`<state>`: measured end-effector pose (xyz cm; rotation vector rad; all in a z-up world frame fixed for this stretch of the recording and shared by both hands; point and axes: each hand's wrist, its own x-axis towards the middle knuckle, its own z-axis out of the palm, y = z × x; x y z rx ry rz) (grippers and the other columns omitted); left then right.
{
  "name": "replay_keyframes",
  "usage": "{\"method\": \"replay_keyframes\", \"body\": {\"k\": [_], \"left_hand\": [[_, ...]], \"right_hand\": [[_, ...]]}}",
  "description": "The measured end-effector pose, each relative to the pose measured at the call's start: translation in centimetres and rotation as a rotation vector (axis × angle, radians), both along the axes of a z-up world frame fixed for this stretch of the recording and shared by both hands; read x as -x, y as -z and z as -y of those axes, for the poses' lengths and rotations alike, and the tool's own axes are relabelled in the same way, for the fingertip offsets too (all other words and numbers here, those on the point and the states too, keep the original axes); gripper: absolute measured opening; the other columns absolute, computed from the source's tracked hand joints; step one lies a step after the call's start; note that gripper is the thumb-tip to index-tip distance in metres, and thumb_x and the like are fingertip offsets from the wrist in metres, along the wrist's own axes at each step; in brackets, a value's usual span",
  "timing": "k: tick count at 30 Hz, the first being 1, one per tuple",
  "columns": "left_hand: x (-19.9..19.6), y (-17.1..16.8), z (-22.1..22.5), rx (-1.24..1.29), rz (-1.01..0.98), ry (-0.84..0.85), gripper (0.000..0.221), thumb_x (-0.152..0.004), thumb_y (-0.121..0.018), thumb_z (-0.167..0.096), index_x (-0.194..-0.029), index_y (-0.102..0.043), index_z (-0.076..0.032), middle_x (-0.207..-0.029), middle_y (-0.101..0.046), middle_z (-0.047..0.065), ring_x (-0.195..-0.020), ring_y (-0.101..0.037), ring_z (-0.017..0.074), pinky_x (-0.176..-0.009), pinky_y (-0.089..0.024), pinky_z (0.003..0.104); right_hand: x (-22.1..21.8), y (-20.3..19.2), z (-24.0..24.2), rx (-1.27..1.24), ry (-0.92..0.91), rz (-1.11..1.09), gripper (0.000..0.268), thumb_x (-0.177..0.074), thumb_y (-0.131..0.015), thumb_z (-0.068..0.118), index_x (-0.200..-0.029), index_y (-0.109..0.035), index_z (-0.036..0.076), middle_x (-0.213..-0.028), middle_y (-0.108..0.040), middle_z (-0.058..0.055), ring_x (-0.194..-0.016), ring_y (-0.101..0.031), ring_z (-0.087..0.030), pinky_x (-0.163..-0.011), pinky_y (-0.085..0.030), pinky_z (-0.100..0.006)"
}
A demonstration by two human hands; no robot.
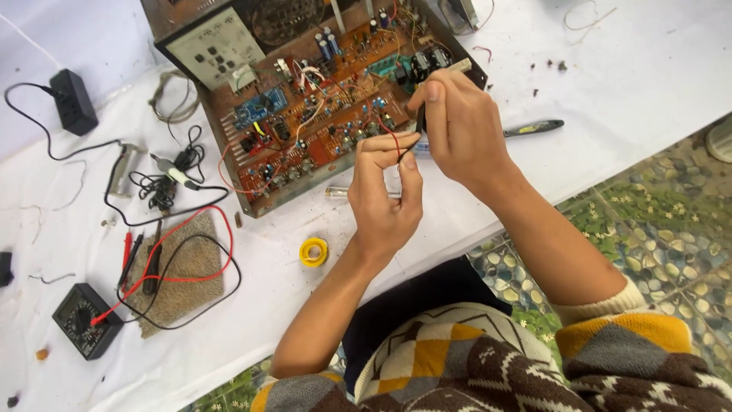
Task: Stripping insulation from wires, twisting them together, and applying electrical tape for an electronics repair task.
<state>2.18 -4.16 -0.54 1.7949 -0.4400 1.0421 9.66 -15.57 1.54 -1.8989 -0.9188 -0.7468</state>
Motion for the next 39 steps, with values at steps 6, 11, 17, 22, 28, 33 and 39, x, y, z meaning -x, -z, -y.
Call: {"method": "replay_keyframes", "body": {"k": [6,11,17,22,28,33,39], "left_hand": [[-0.3,0.3,0.2,0.006,-0.002,-0.012,0.014,-0.094,-0.057,0.011,-0.102,-0.05,0.002,-0.112,-0.064,0.016,-0.099,-0.064,0.0241,-0.09,-0.055,0.035],[1.5,0.4,0.4,0.021,-0.069,0.122,0.016,-0.089,-0.046,0.012,-0.091,-0.055,0.0,-0.082,-0.059,0.009,-0.067,-0.052,0.0167,-0.06,-0.046,0.028],[3.1,-2.7,-2.7,0.098,-0.231,-0.043,0.01,-0.101,-0.053,0.002,-0.101,-0.045,-0.004,-0.11,-0.07,0.012,-0.086,-0.062,0.015,-0.081,-0.053,0.029],[3.2,-1.3,-3.4,0.178,-0.387,0.013,0.007,-0.1,-0.058,-0.004,-0.105,-0.057,-0.001,-0.11,-0.073,0.01,-0.09,-0.066,0.0135,-0.084,-0.057,0.027],[3.4,-1.5,-3.6,0.159,-0.502,0.082,0.012,-0.099,-0.06,-0.012,-0.108,-0.061,-0.004,-0.112,-0.073,0.007,-0.096,-0.07,0.0161,-0.087,-0.06,0.031],[3.5,-1.1,-3.7,0.224,-0.578,0.171,0.016,-0.098,-0.062,-0.015,-0.113,-0.059,-0.008,-0.107,-0.072,0.004,-0.095,-0.066,0.0132,-0.083,-0.059,0.029],[3.8,0.6,-3.0,0.367,-0.604,0.232,0.006,-0.099,-0.064,-0.015,-0.103,-0.065,-0.01,-0.088,-0.064,-0.004,-0.081,-0.056,0.0059,-0.078,-0.047,0.022]], "right_hand": [[-0.6,0.4,-0.3,0.0,0.021,0.019,0.034,-0.111,-0.039,0.003,-0.088,-0.062,-0.005,-0.082,-0.061,-0.013,-0.064,-0.048,-0.022,-0.06,-0.042,-0.035],[-6.1,5.0,0.2,0.18,0.289,-0.081,0.019,-0.104,-0.041,0.006,-0.1,-0.06,0.002,-0.086,-0.059,-0.014,-0.072,-0.057,-0.024,-0.06,-0.049,-0.037],[-5.5,4.7,9.6,-0.101,0.271,0.087,0.044,-0.129,-0.038,0.014,-0.105,-0.061,-0.015,-0.093,-0.061,-0.023,-0.081,-0.054,-0.03,-0.079,-0.047,-0.042],[-9.4,8.4,17.1,0.06,0.338,0.078,0.02,-0.127,-0.054,0.002,-0.123,-0.052,-0.017,-0.099,-0.062,-0.026,-0.086,-0.062,-0.034,-0.08,-0.052,-0.045],[-13.4,14.4,23.3,0.424,0.531,0.019,0.03,-0.116,-0.075,0.0,-0.133,-0.056,-0.017,-0.116,-0.063,-0.028,-0.103,-0.06,-0.038,-0.088,-0.051,-0.045],[-10.7,11.6,20.5,0.436,0.506,-0.049,0.03,-0.124,-0.064,-0.003,-0.144,-0.053,-0.022,-0.142,-0.053,-0.05,-0.141,-0.03,-0.061,-0.114,-0.016,-0.065],[0.7,7.8,8.4,-0.15,-0.217,-0.25,0.016,-0.12,-0.039,0.003,-0.127,-0.049,-0.007,-0.116,-0.065,-0.023,-0.1,-0.067,-0.029,-0.097,-0.057,-0.04]]}}
